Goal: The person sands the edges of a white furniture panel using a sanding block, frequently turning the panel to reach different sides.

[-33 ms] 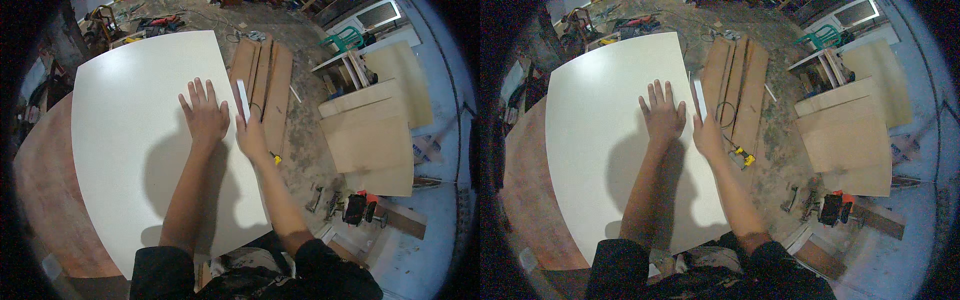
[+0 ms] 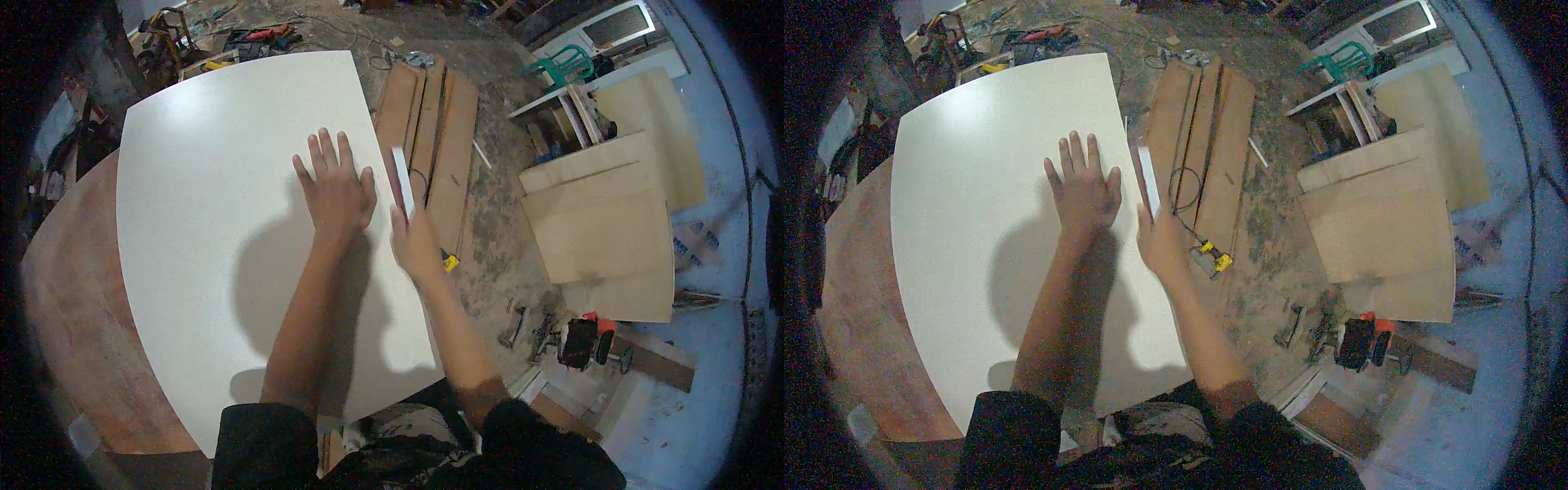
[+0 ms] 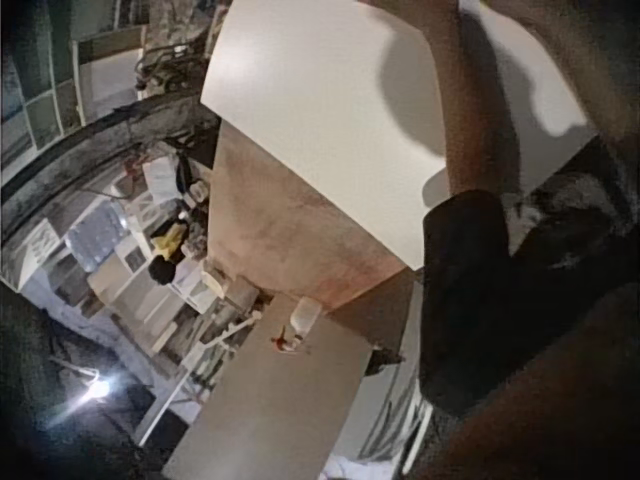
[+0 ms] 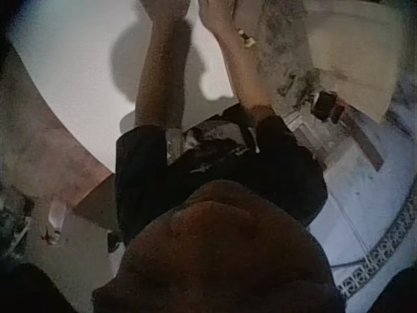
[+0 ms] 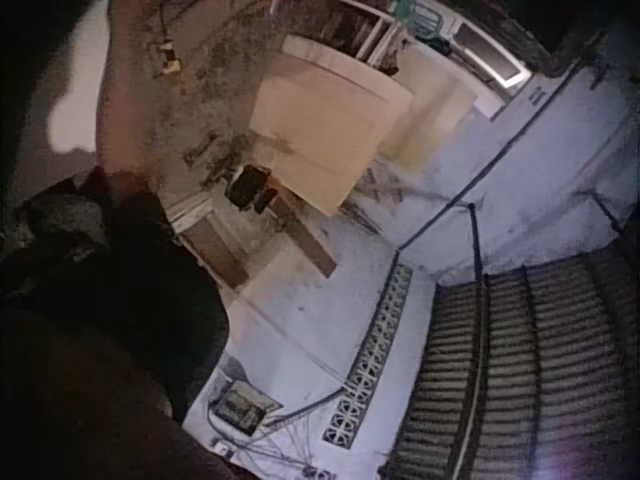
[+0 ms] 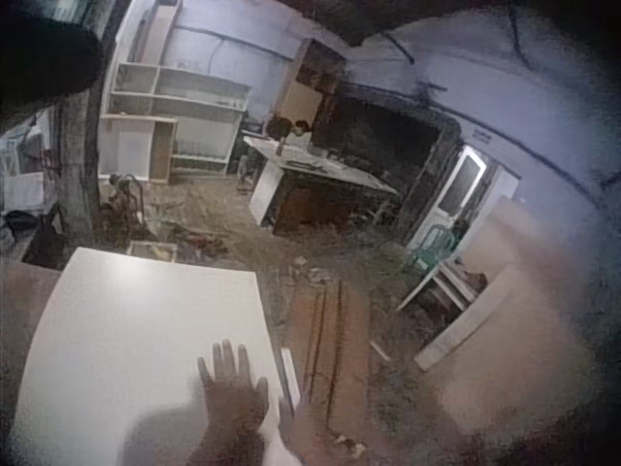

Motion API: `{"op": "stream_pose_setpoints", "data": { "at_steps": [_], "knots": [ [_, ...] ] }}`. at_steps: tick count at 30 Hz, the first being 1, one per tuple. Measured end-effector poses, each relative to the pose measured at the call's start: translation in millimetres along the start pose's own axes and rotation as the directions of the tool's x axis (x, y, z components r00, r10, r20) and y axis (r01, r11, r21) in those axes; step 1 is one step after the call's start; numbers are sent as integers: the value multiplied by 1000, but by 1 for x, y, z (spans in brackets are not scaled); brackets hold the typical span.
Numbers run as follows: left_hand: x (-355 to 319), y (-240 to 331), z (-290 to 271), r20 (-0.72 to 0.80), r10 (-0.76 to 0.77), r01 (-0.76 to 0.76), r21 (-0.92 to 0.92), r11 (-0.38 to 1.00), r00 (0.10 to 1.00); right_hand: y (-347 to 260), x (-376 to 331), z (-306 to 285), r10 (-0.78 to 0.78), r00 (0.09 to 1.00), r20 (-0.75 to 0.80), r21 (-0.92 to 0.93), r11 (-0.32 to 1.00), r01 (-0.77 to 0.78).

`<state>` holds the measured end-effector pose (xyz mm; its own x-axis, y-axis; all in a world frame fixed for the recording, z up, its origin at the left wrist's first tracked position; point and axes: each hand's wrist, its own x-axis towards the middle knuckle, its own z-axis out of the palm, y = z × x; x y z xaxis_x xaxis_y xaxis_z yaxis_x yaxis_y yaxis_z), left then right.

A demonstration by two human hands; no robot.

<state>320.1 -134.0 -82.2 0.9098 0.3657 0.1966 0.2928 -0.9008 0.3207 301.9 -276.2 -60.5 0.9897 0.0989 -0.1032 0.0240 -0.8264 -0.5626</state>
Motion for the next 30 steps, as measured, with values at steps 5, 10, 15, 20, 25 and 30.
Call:
{"op": "stream_pose_setpoints", "data": {
  "at_steps": [5, 10, 15, 20, 25, 30],
  "knots": [
    [4, -4, -6, -18, -25, 25, -28, 999, 1000, 65, -151, -33, -51, 999, -4, -181, 982, 50],
    [0, -18, -6, 5, -57, 57, -14, 998, 998, 24, -85, -16, 43, 988, 149, -56, 998, -35],
    [6, 13, -4, -26, -9, 6, -81, 997, 1000, -14, 43, -13, -56, 997, 46, -41, 998, 58],
    [0, -16, -3, -54, -5, 5, -5, 1000, 999, 31, -86, -12, -206, 974, -96, -155, 969, 190],
    [-1, -5, 1, -133, 36, -37, -4, 999, 991, 65, -206, -55, 243, 966, 92, -132, 964, -230],
    [-2, -6, -1, -69, 8, -3, 75, 997, 998, 35, -88, -22, 97, 981, 166, 37, 994, -105]
  ]
}}
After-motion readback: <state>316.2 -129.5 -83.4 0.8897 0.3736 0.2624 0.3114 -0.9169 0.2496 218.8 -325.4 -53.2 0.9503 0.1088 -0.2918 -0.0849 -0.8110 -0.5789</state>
